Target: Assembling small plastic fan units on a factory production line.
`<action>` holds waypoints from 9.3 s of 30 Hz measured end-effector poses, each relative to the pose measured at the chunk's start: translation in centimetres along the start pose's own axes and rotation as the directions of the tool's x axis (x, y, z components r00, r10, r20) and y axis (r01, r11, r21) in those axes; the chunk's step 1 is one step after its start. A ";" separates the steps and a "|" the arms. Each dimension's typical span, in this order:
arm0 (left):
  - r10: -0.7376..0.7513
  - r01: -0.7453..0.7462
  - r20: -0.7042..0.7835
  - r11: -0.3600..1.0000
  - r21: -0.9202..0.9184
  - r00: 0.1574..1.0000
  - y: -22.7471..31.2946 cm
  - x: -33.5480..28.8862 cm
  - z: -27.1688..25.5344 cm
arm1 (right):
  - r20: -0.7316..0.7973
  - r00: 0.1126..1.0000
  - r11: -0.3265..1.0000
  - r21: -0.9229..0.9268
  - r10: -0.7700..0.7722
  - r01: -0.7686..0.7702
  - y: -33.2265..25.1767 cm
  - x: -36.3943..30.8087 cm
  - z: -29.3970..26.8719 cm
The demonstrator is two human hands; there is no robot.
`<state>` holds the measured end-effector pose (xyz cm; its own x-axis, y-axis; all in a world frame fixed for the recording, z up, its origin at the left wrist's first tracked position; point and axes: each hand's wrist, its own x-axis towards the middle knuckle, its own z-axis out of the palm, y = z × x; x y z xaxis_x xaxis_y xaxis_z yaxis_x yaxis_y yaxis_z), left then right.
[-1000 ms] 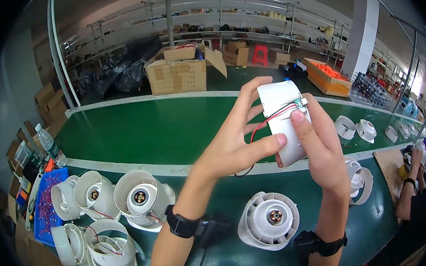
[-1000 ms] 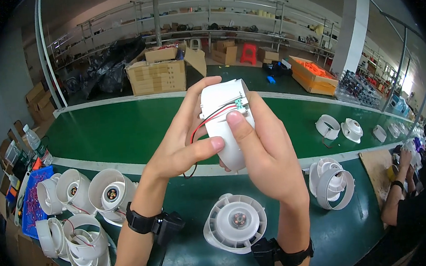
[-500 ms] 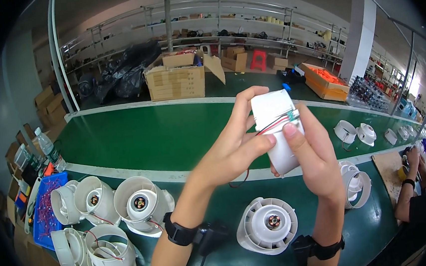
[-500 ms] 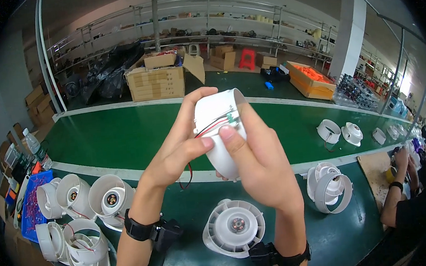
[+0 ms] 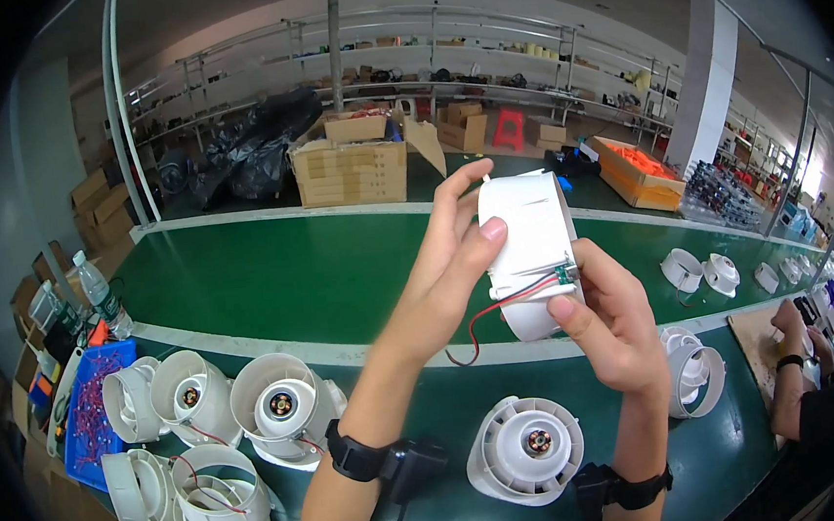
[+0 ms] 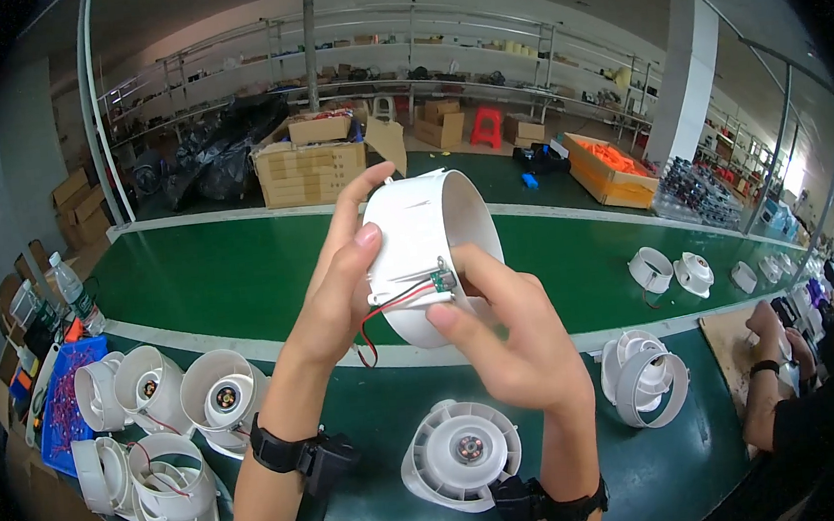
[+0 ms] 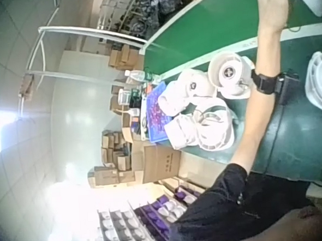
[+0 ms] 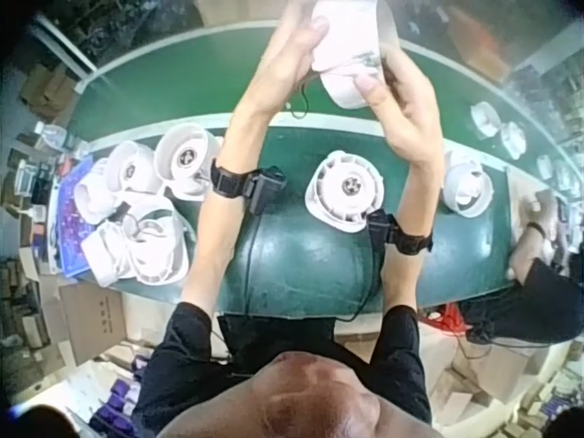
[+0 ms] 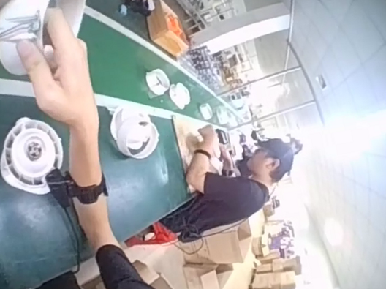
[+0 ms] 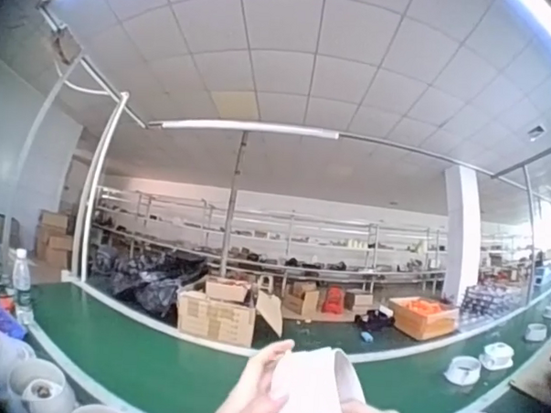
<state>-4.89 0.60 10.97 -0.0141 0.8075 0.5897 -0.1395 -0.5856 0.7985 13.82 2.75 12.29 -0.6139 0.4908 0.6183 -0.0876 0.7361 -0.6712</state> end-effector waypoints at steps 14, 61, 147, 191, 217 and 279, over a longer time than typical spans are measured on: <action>0.316 -0.334 0.111 0.860 0.385 0.942 0.8 -0.9 -0.7 | 0.045 0.997 0.839 0.539 0.059 -0.073 0.2 -0.3 -0.6; 0.045 -0.016 -0.026 0.734 0.679 0.999 -2.5 0.0 -0.8 | 0.199 0.824 0.792 -0.462 0.531 -0.399 9.4 -0.8 -4.3; 0.157 0.008 -0.181 0.733 0.680 0.971 -3.9 0.3 -2.4 | 0.081 0.995 0.729 -0.677 -0.062 0.101 17.0 -2.2 -1.0; 0.126 -0.023 -0.126 0.791 0.611 0.984 0.4 0.0 -3.6 | -0.415 0.716 0.297 -0.706 0.562 -0.643 25.6 -1.2 -8.6; 0.099 -0.038 -0.069 0.801 0.597 0.993 1.7 -0.4 -1.7 | -0.577 0.783 0.001 -0.805 0.234 -0.593 7.6 -23.9 -12.0; 0.423 -0.437 0.183 0.644 0.628 0.887 2.7 -2.1 2.1 | 0.026 0.985 0.911 0.378 0.171 -0.168 -4.4 -2.7 -0.9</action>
<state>-3.20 -2.86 12.14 0.1096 0.4557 0.8834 0.5386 -0.7741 0.3326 16.59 -1.35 13.93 -0.6401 0.5968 0.4839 -0.2731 0.4119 -0.8693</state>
